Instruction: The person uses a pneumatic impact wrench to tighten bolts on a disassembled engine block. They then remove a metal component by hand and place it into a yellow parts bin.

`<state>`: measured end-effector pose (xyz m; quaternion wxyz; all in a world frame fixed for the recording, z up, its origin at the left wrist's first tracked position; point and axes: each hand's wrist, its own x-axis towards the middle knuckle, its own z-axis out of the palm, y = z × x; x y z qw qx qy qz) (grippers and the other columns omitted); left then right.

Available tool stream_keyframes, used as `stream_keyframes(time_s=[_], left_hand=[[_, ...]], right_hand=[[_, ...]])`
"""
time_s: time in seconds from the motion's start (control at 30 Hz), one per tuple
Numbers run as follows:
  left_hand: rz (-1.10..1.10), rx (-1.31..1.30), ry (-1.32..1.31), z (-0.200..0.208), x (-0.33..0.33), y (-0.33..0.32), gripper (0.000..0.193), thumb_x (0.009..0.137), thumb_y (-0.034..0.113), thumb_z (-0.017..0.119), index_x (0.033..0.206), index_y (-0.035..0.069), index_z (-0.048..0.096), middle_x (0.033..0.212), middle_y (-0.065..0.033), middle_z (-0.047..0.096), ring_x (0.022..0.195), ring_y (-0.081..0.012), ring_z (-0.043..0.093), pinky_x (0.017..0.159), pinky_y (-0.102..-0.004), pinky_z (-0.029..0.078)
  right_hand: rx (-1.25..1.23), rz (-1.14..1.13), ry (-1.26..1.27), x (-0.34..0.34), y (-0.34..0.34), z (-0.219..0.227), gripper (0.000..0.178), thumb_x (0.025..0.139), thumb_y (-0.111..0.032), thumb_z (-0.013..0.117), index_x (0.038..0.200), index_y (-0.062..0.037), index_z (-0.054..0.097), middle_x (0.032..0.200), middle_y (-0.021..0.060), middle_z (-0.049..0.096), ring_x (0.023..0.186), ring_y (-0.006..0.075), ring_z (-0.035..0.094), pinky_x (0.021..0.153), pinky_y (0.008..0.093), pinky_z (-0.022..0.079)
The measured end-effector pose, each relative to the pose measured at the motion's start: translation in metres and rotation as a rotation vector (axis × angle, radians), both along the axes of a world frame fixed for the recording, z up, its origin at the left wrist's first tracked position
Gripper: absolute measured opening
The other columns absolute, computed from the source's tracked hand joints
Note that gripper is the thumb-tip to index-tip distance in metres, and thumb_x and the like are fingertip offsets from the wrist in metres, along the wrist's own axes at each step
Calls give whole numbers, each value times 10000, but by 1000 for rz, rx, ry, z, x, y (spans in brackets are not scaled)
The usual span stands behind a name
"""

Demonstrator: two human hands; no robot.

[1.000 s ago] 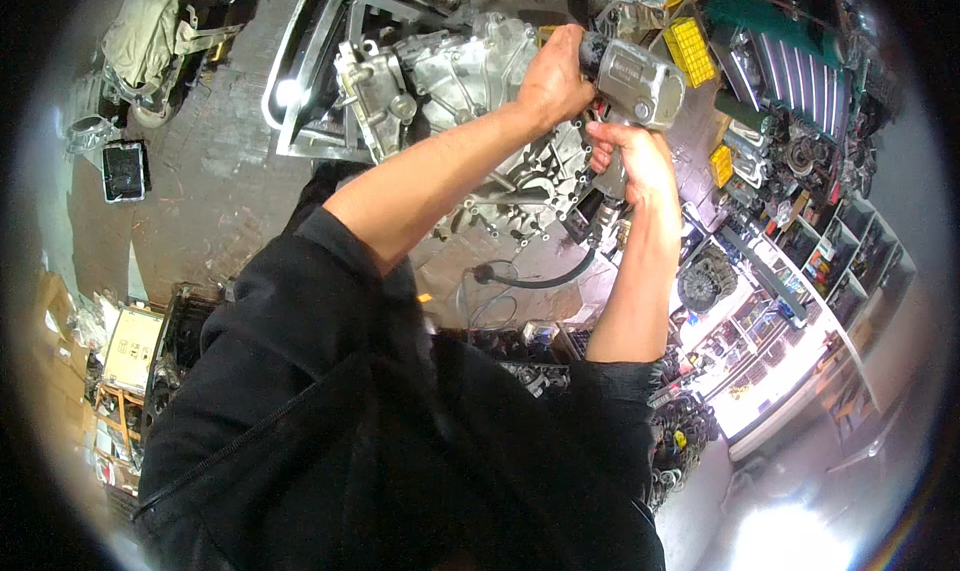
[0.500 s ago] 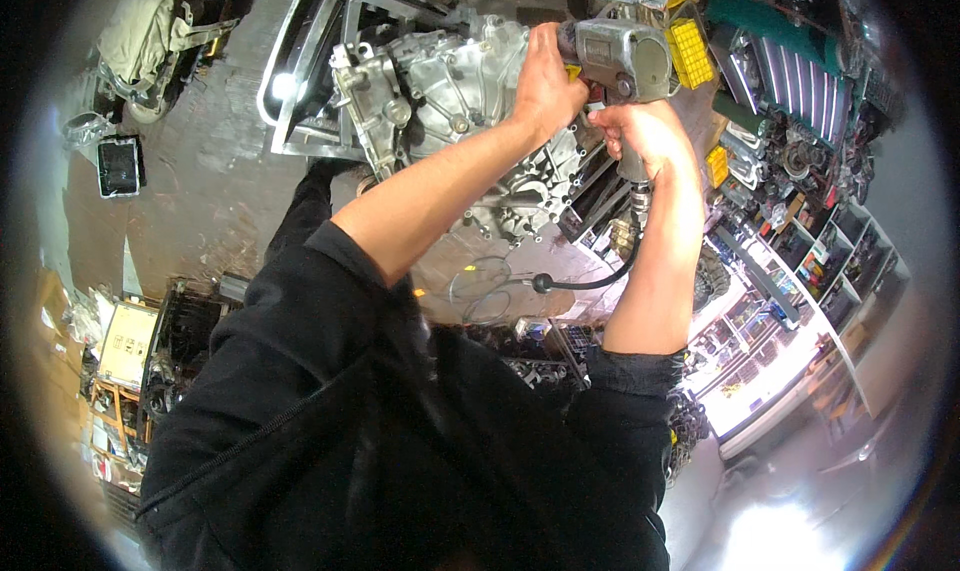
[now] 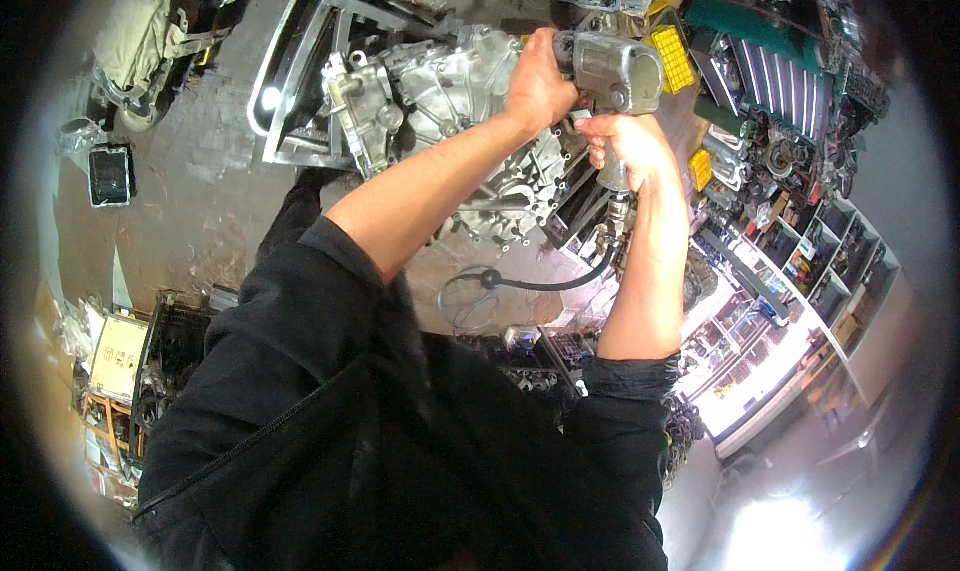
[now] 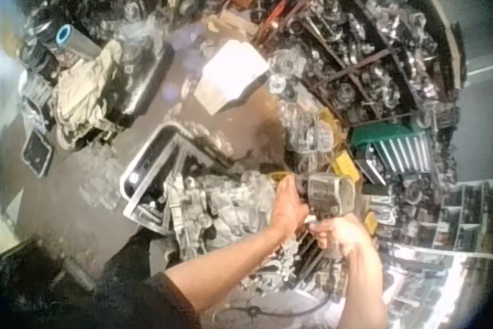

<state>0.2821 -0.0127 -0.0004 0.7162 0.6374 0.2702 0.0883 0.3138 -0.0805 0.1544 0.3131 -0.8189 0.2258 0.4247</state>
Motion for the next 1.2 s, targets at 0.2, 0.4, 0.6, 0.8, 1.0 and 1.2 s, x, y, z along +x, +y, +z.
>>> stream_keyframes(time_s=[0.2, 0.4, 0.6, 0.8, 1.0, 1.2], left_hand=[[5, 98, -30, -4, 3, 1, 526, 663, 80, 764, 1121, -22, 526, 1131, -244, 599, 1100, -447, 571, 961, -470, 473], [92, 215, -79, 7, -6, -8, 465, 723, 83, 717, 1142, -23, 543, 1120, -242, 604, 1098, -443, 580, 960, -455, 482], [20, 111, -68, 38, -23, -31, 503, 707, 1, 673, 1184, -11, 513, 1164, -238, 565, 1110, -455, 565, 956, -463, 483], [49, 133, -102, 22, -25, -67, 450, 694, -47, 645, 1122, -5, 513, 1114, -244, 574, 1078, -462, 570, 921, -486, 479], [43, 160, -52, 0, -28, -79, 431, 664, -89, 634, 1074, -26, 518, 1087, -255, 560, 1065, -469, 542, 919, -501, 459], [63, 107, -15, 1, -28, -79, 461, 667, -93, 620, 1112, -29, 513, 1112, -253, 545, 1077, -466, 531, 947, -485, 451]], right_hand=[[96, 5, -92, -6, -17, -6, 151, 814, -13, 722, 713, -6, 609, 620, 52, 565, 477, 147, 506, 463, 315, 398], [240, 100, -115, -8, -38, -4, 114, 806, -3, 734, 802, -15, 620, 613, 41, 563, 484, 148, 522, 464, 313, 408], [303, 76, -208, -30, -71, 12, 206, 786, 28, 741, 957, 10, 626, 629, 49, 565, 469, 158, 505, 462, 319, 418], [292, -181, -156, -41, -101, -5, 240, 761, 65, 737, 967, 29, 619, 650, 74, 567, 483, 176, 513, 447, 330, 418], [272, -181, -54, -38, -111, -29, 172, 788, 29, 739, 913, 27, 622, 631, 63, 528, 486, 177, 500, 472, 327, 415], [254, -84, -26, -28, -106, -26, 107, 812, 1, 742, 828, 22, 639, 624, 66, 545, 505, 174, 517, 489, 326, 413]])
